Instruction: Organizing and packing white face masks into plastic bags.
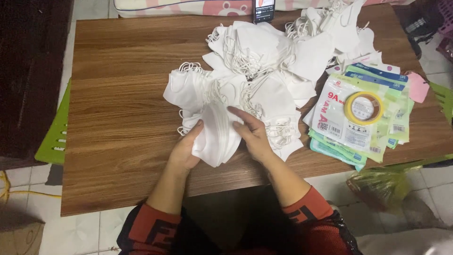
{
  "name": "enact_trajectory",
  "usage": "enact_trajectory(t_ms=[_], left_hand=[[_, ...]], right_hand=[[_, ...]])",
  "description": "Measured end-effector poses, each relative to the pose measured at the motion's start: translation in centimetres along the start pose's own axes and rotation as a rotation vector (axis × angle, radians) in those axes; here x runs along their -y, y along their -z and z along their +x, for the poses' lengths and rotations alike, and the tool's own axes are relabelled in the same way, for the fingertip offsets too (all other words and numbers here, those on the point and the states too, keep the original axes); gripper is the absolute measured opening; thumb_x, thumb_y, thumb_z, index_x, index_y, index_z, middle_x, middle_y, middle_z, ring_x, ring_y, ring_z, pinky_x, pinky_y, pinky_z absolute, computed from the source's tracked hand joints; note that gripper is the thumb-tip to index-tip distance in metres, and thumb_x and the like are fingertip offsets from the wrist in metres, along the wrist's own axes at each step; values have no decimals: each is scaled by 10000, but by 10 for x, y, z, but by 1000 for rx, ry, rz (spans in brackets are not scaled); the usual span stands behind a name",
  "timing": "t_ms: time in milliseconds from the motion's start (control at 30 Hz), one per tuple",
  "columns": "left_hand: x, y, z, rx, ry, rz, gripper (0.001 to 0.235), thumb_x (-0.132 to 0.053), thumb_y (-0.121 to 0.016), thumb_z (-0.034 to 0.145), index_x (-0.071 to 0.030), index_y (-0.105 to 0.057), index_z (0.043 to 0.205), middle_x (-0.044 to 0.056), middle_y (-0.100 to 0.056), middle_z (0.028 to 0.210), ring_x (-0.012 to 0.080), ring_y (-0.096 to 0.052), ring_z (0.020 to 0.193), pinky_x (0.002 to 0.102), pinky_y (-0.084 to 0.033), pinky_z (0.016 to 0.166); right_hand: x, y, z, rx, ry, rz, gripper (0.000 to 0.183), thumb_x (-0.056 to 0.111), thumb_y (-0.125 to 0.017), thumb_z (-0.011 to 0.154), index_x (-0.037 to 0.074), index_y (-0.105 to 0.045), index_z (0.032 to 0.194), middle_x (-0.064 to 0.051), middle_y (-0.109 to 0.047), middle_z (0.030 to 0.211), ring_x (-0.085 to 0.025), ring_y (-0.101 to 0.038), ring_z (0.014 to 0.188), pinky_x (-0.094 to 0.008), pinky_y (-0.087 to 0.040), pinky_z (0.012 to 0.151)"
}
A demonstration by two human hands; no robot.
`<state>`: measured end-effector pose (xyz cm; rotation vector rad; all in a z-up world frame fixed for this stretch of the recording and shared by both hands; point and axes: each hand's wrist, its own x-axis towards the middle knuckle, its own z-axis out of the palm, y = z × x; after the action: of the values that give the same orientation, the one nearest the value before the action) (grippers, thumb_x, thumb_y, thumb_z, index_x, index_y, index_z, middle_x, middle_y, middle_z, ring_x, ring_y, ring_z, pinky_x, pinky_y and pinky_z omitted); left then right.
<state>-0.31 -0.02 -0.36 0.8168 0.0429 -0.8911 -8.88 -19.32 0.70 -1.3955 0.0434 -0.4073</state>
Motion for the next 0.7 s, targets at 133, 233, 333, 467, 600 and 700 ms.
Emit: enact_trajectory(t_ms=[133, 233, 333, 467, 600, 700], left_hand=[[3, 9, 4, -46, -29, 32, 464, -364, -668, 974, -44, -666, 1311, 139, -741, 1207, 224, -712, 1047, 443, -533, 1031], [1, 5, 0, -39, -25, 35, 463, -370, -670, 972, -45, -670, 1302, 140, -743, 1203, 225, -714, 1043, 439, -536, 1028], [0, 6, 1, -24, -13, 16, 469, -387, -671, 970, -51, -676, 1298, 141, -746, 1197, 230, -717, 1039, 437, -542, 1022], [0, 1, -2, -20, -1, -10, 445, -372, -679, 968, -50, -690, 1275, 146, -755, 1162, 238, -725, 1025, 432, -548, 1014], [-1, 4, 1, 0, -19, 24, 454, -389, -686, 962, -61, -689, 1276, 142, -753, 1174, 230, -722, 1022, 442, -544, 1017], [1, 3, 1, -4, -23, 16, 447, -370, -696, 958, -47, -691, 1268, 150, -755, 1166, 230, -723, 1016, 444, -551, 1007]], right_hand=[[-15, 7, -1, 39, -9, 18, 571, 209, -759, 905, -5, -581, 1404, -200, -629, 1397, -249, -571, 1307, -406, -468, 1120], [-17, 9, -1, 60, -34, 75, 635, 141, -819, 850, -14, -566, 1412, -197, -636, 1385, -216, -620, 1236, -385, -535, 1063], [-21, 14, 1, 65, -51, 59, 619, 146, -790, 866, -4, -562, 1422, -199, -672, 1297, -193, -643, 1148, -359, -561, 1024], [3, -2, 0, 21, 9, -16, 633, 88, -757, 877, 19, -531, 1465, -191, -538, 1510, -240, -479, 1381, -407, -437, 1143], [-25, 10, -2, 14, -56, 17, 453, 131, -736, 915, -20, -648, 1333, -191, -647, 1380, -220, -573, 1297, -378, -487, 1093], [-29, 15, -4, 11, -56, 2, 534, 254, -781, 887, 3, -647, 1338, -202, -657, 1358, -219, -601, 1258, -410, -508, 1070]])
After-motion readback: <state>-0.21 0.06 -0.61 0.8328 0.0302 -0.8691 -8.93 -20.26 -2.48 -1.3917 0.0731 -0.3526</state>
